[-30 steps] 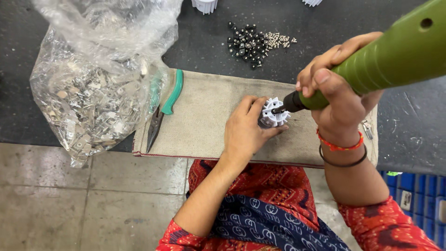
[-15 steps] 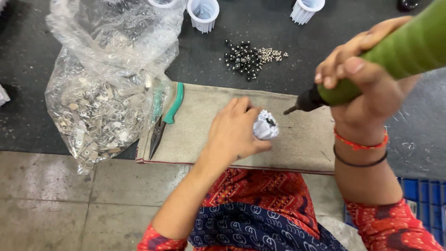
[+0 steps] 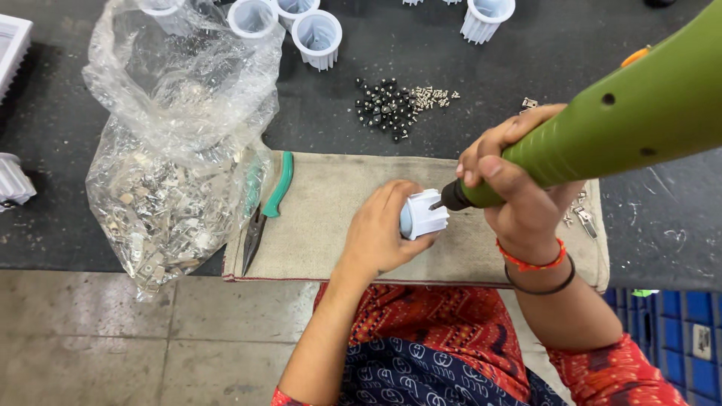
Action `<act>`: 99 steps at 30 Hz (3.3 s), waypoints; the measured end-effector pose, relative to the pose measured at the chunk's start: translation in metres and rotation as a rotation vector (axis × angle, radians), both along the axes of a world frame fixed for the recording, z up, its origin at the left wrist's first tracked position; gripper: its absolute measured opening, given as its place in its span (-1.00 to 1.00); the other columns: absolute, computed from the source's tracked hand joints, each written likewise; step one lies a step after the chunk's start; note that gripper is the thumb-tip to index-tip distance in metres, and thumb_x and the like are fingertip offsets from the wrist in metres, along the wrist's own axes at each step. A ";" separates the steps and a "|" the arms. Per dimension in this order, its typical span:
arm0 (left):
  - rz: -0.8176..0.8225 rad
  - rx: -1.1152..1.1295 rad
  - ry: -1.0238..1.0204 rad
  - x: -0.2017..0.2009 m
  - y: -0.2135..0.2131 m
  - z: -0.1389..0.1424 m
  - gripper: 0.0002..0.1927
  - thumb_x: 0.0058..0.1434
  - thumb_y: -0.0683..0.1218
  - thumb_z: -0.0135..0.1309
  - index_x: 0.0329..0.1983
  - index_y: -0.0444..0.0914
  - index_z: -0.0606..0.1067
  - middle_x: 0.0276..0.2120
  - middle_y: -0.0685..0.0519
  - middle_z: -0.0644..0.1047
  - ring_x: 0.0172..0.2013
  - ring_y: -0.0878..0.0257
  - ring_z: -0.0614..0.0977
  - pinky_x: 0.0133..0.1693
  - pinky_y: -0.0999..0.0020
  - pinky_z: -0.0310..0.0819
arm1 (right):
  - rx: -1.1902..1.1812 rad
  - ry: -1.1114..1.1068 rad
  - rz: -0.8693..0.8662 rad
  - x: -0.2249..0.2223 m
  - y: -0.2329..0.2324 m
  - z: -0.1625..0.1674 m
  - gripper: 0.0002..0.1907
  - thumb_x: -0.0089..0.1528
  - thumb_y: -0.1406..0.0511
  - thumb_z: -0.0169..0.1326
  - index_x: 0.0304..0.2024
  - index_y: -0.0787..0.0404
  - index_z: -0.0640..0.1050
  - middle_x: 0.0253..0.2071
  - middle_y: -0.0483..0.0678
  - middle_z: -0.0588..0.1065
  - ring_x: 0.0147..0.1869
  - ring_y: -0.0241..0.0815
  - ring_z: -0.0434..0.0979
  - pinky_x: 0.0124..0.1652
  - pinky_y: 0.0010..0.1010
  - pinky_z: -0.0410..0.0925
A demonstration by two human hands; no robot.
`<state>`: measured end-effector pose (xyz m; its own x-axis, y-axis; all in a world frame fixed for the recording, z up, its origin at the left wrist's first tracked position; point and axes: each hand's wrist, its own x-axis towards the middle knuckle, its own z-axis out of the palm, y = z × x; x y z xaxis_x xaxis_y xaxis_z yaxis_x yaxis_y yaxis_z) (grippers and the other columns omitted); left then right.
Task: The person uses an electric screwdriver to drive screws into white plastic lamp holder housings, fitting small metal contacts and parts into each unit by hand before screwing. Finished holders are placed in rows on the work table, and the person repeats the assembly cycle on the next housing.
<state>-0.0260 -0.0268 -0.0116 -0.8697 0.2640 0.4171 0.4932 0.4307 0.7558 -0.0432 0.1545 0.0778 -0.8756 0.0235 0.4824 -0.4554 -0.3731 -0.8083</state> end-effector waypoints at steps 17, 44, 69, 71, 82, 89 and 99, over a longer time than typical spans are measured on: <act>-0.050 -0.004 -0.053 -0.004 -0.003 0.005 -0.30 -0.03 0.02 0.39 0.17 -0.25 0.41 -0.01 -0.11 0.55 0.01 -0.11 0.60 0.02 0.08 0.51 | 0.048 -0.028 0.043 -0.007 -0.006 -0.009 -0.69 0.33 0.52 0.14 0.02 0.27 0.31 -0.33 0.08 0.44 -0.36 -0.15 0.50 -0.20 -0.33 0.46; 0.191 0.051 0.017 0.013 0.015 -0.011 -0.07 0.01 0.00 0.38 0.40 -0.36 0.23 0.37 -0.31 0.34 0.31 -0.22 0.45 0.28 0.06 0.38 | 0.111 -0.013 0.306 -0.037 0.046 0.036 -0.37 0.46 -0.02 0.07 0.19 0.45 0.46 -0.11 0.18 0.58 -0.07 -0.03 0.65 0.01 -0.26 0.51; 0.171 0.064 0.036 0.010 0.013 -0.005 -0.16 -0.01 -0.08 0.35 0.34 -0.32 0.28 0.31 -0.27 0.40 0.26 -0.21 0.49 0.26 0.05 0.40 | 1.275 0.446 -0.087 -0.180 0.034 -0.108 -0.58 0.10 0.33 0.27 0.04 0.21 0.63 0.17 0.10 0.49 0.26 0.16 0.43 0.24 -0.10 0.32; 0.173 0.061 0.049 0.011 0.013 -0.006 -0.16 0.00 -0.08 0.35 0.34 -0.32 0.27 0.32 -0.27 0.40 0.27 -0.22 0.49 0.26 0.04 0.40 | 1.297 0.381 -0.095 -0.175 0.039 -0.111 -0.73 0.13 0.27 0.33 -0.15 0.23 0.63 0.03 0.06 0.52 0.17 0.10 0.47 0.15 -0.15 0.37; 0.176 0.057 0.052 0.010 0.013 -0.007 -0.16 0.00 -0.06 0.34 0.35 -0.32 0.27 0.32 -0.25 0.40 0.26 -0.21 0.50 0.27 0.04 0.40 | 1.502 0.127 -0.061 -0.160 0.070 -0.088 -0.63 0.14 0.12 0.37 -0.17 0.24 0.65 -0.16 0.05 0.54 0.03 0.07 0.53 0.02 -0.19 0.40; 0.178 0.062 0.054 0.009 0.014 -0.007 -0.15 0.00 -0.06 0.34 0.36 -0.33 0.27 0.32 -0.26 0.40 0.26 -0.21 0.50 0.27 0.05 0.40 | 1.393 0.514 -0.127 -0.160 0.086 -0.108 -0.54 0.22 0.20 0.21 0.13 0.24 0.55 0.18 0.13 0.52 0.29 0.14 0.46 0.25 -0.08 0.30; 0.168 0.058 0.044 0.010 0.013 -0.004 -0.17 0.02 -0.06 0.32 0.35 -0.33 0.27 0.32 -0.27 0.40 0.26 -0.21 0.50 0.26 0.05 0.41 | 1.110 0.015 -0.122 -0.147 0.033 -0.054 -0.72 0.24 0.22 0.29 -0.04 0.20 0.64 -0.35 -0.16 0.58 -0.36 -0.26 0.55 -0.33 -0.40 0.45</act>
<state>-0.0156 -0.0142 -0.0156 -0.8803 0.0909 0.4656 0.4508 0.4659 0.7614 -0.1902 0.1876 0.0240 -0.8908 -0.3419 0.2992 -0.4520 0.6006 -0.6595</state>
